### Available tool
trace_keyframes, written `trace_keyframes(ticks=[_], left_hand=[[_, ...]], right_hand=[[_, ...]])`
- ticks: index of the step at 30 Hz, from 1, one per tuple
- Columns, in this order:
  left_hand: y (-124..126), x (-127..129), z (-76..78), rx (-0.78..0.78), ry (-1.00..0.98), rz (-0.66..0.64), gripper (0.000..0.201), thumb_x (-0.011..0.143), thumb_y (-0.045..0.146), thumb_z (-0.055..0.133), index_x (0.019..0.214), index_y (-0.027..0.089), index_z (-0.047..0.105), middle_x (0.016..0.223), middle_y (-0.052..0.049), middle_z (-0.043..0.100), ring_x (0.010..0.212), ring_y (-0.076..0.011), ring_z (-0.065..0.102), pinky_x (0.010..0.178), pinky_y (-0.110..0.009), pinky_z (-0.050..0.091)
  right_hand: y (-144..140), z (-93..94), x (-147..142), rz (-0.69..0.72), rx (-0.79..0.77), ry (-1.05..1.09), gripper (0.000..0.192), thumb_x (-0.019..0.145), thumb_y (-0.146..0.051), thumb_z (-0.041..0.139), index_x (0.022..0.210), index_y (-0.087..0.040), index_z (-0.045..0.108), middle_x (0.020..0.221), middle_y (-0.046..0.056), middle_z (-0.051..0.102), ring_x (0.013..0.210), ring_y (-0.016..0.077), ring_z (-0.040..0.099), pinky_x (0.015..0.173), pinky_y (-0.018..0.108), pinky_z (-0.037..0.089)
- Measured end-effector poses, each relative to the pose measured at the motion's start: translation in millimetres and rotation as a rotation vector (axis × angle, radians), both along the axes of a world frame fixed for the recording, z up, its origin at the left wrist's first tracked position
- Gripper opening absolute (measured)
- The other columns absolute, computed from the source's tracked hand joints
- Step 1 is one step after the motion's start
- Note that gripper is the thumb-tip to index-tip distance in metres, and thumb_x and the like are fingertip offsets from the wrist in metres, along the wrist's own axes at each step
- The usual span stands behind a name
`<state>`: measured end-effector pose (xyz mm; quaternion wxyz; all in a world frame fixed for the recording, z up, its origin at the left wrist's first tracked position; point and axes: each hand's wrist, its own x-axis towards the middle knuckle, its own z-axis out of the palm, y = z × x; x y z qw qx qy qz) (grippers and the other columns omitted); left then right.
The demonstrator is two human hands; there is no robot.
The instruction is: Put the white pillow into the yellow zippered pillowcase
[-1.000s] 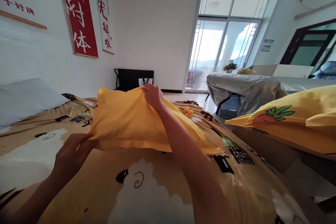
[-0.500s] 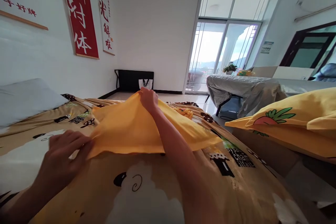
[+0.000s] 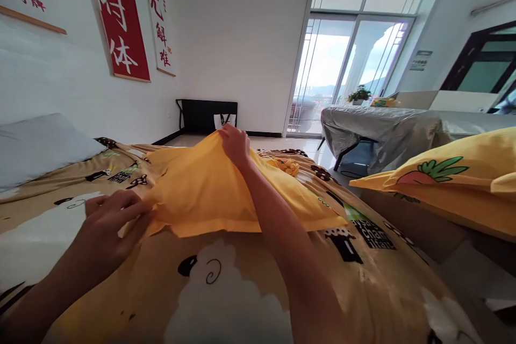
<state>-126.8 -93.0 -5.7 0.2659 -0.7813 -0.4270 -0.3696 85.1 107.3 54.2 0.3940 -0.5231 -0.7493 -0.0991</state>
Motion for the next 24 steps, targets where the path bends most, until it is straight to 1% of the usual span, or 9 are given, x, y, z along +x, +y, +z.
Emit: trace_keyframes(ticks=[2,4,7,11,14,17,19,21,24], left_hand=[[-1,5,0.6,-0.028,-0.013,-0.019,0.016,0.091,0.016,0.045,0.077,0.018,0.053,0.079,-0.001,0.053,0.075,-0.0152,0.054,0.076,-0.034,0.029],[-2,9,1.2,0.009,-0.03,-0.024,0.008,0.091,0.017,0.046,0.09,0.017,0.054,0.091,-0.006,0.055,0.091,-0.0202,0.055,0.082,-0.036,0.032],[0,7,1.0,0.045,0.064,-0.065,0.018,0.09,0.017,0.049,0.108,0.016,0.052,0.106,-0.009,0.057,0.105,-0.0231,0.052,0.087,-0.037,0.032],[12,-1,-6.4,-0.194,0.288,-0.203,0.01,0.093,0.02,0.047,0.09,0.019,0.057,0.087,-0.001,0.061,0.087,-0.017,0.054,0.078,-0.031,0.033],[16,0,-13.4,-0.298,0.346,-0.171,0.022,0.093,0.018,0.044,0.075,0.018,0.056,0.077,-0.002,0.059,0.077,-0.0172,0.051,0.069,-0.031,0.032],[12,5,-10.5,-0.46,0.398,-0.18,0.027,0.09,0.011,0.04,0.067,0.017,0.051,0.072,-0.002,0.055,0.069,-0.0164,0.047,0.065,-0.031,0.031],[10,6,-1.5,-0.577,0.372,-0.23,0.027,0.091,0.012,0.04,0.065,0.017,0.047,0.072,-0.002,0.054,0.068,-0.015,0.047,0.063,-0.029,0.032],[13,3,8.9,-0.589,0.258,-0.283,0.028,0.093,0.017,0.039,0.065,0.017,0.045,0.072,-0.001,0.054,0.068,-0.0137,0.047,0.063,-0.027,0.034],[29,-2,14.8,-0.343,-0.084,-0.239,0.028,0.094,0.026,0.04,0.068,0.017,0.049,0.073,-0.002,0.053,0.072,-0.0144,0.048,0.067,-0.026,0.037]], right_hand=[[-2,2.4,0,-0.004,0.001,0.027,0.031,0.095,-0.032,0.035,0.09,-0.023,0.064,0.083,0.003,0.066,0.074,0.0174,0.054,0.061,0.026,0.032],[-5,4.8,1,0.036,-0.017,0.033,0.026,0.093,-0.032,0.041,0.086,-0.023,0.064,0.081,0.002,0.066,0.073,0.0172,0.054,0.062,0.025,0.032],[-8,8.3,3,0.061,-0.035,0.058,0.021,0.091,-0.032,0.046,0.087,-0.023,0.065,0.081,0.001,0.067,0.075,0.017,0.055,0.064,0.025,0.033],[-12,9.4,2,0.05,-0.055,-0.003,0.023,0.092,-0.035,0.045,0.09,-0.025,0.065,0.083,0.001,0.068,0.078,0.0181,0.058,0.064,0.025,0.032],[-16,7.5,-3,0.034,-0.061,-0.113,0.025,0.093,-0.038,0.043,0.093,-0.026,0.065,0.088,0.002,0.07,0.082,0.019,0.06,0.064,0.026,0.032],[-19,1.7,-13,0.042,-0.085,-0.262,0.028,0.095,-0.041,0.041,0.097,-0.028,0.065,0.092,0.003,0.07,0.086,0.0202,0.061,0.067,0.026,0.034],[-22,-7.6,-22,0.045,-0.109,-0.335,0.031,0.096,-0.042,0.037,0.103,-0.028,0.064,0.095,0.005,0.07,0.088,0.0215,0.062,0.069,0.027,0.036],[-27,-22.7,-32,0.064,-0.154,-0.397,0.034,0.098,-0.04,0.032,0.108,-0.026,0.062,0.098,0.007,0.07,0.09,0.0222,0.062,0.07,0.028,0.037],[-37,-48.6,-48,0.149,-0.238,-0.492,0.03,0.096,-0.035,0.038,0.106,-0.024,0.064,0.096,0.008,0.07,0.088,0.0219,0.064,0.069,0.027,0.038]])
